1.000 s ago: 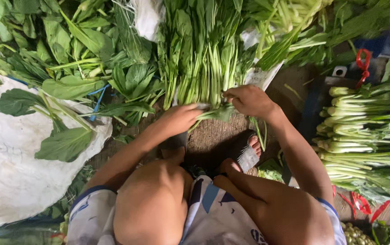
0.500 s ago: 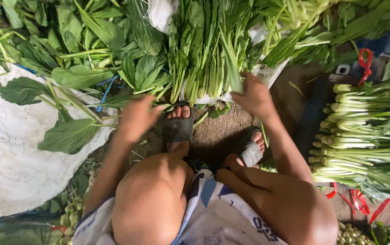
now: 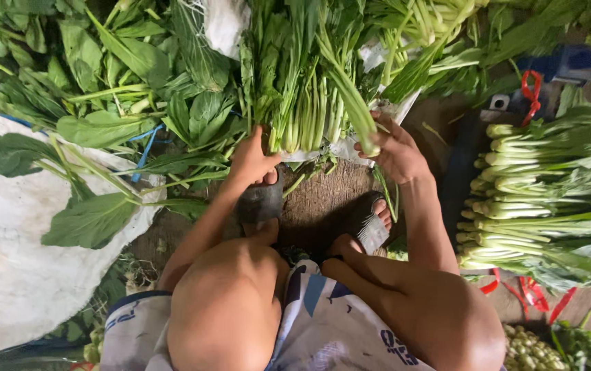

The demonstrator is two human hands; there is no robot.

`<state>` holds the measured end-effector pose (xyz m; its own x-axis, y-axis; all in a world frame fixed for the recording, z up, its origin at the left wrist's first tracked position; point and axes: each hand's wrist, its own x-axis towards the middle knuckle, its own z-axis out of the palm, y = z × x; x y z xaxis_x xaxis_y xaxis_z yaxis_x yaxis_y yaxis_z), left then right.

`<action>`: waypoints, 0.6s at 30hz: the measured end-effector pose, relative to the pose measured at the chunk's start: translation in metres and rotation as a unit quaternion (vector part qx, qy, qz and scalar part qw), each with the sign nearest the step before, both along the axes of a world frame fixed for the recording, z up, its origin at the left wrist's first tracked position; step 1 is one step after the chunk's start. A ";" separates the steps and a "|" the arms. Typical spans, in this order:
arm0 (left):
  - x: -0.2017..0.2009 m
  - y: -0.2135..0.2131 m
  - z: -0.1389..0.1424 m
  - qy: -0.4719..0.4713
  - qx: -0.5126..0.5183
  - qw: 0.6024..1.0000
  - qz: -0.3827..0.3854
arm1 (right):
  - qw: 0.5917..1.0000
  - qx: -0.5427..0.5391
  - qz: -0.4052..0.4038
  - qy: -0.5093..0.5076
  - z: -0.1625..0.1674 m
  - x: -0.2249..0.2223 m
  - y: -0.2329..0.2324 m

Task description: The person sits on the floor and gathers loose leafy green vegetables into bunches, aligning the stems by hand. They secure each bunch with a red rubber band and place the finished bunches into stacked crates beside them.

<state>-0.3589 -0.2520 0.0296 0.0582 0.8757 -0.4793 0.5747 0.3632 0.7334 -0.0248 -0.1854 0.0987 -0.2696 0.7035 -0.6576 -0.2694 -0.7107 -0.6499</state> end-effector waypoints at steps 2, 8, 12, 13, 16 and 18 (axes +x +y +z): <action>-0.010 -0.002 0.013 -0.087 -0.220 0.970 0.060 | 0.996 0.063 0.022 -0.065 0.005 -0.011 -0.008; 0.017 -0.016 0.015 -0.731 -0.193 0.645 0.108 | 0.958 0.227 0.054 -0.167 0.044 -0.038 -0.039; 0.069 -0.012 0.004 -0.699 -0.234 0.655 0.166 | 0.938 0.291 0.091 -0.166 0.061 -0.054 -0.053; 0.079 -0.009 0.004 -0.687 -0.243 0.659 0.188 | 0.933 0.299 0.108 -0.170 0.063 -0.056 -0.055; 0.097 0.000 0.008 -0.653 -0.242 0.682 0.221 | 0.907 0.314 0.139 -0.243 0.064 -0.058 -0.058; 0.100 0.004 0.011 -0.635 -0.208 0.716 0.201 | 0.901 0.291 0.138 -0.289 0.063 -0.055 -0.060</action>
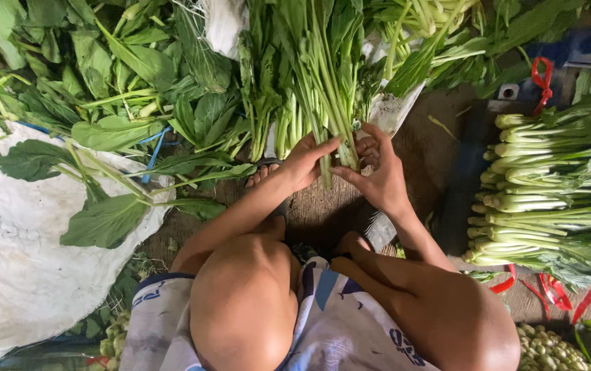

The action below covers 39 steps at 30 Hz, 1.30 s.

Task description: The person sits on the floor and gathers loose leafy green vegetables into bunches, aligning the stems by hand. They secure each bunch with a red rubber band and place the finished bunches into stacked crates beside them.

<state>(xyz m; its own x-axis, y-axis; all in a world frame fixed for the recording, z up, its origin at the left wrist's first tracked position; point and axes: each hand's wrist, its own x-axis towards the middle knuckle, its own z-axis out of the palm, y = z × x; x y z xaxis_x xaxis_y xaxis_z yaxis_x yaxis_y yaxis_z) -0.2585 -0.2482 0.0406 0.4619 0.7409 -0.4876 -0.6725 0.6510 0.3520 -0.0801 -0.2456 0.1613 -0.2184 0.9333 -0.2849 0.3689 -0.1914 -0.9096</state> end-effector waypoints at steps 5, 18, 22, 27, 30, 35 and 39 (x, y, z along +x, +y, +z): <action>0.005 -0.001 -0.002 0.073 -0.017 0.997 0.007 | 0.997 0.039 -0.006 -0.064 -0.010 0.008 -0.007; 0.014 -0.017 -0.013 0.093 0.055 0.994 -0.017 | 0.986 -0.027 -0.050 0.154 -0.045 0.031 -0.027; 0.020 -0.017 -0.010 0.061 0.034 0.998 0.004 | 0.986 0.038 -0.079 0.144 -0.061 0.035 -0.038; 0.023 -0.013 -0.002 0.044 -0.028 0.998 0.030 | 0.980 0.133 -0.059 0.138 -0.071 0.036 -0.045; 0.026 -0.009 0.008 0.048 -0.023 0.998 0.031 | 0.973 0.124 -0.098 0.168 -0.069 0.030 -0.048; 0.037 -0.002 0.026 0.017 -0.050 0.998 0.046 | 0.907 0.008 -0.190 0.375 -0.052 0.018 -0.043; 0.035 0.000 0.025 0.026 -0.083 0.993 0.076 | 0.799 -0.081 -0.320 0.503 -0.021 0.034 -0.023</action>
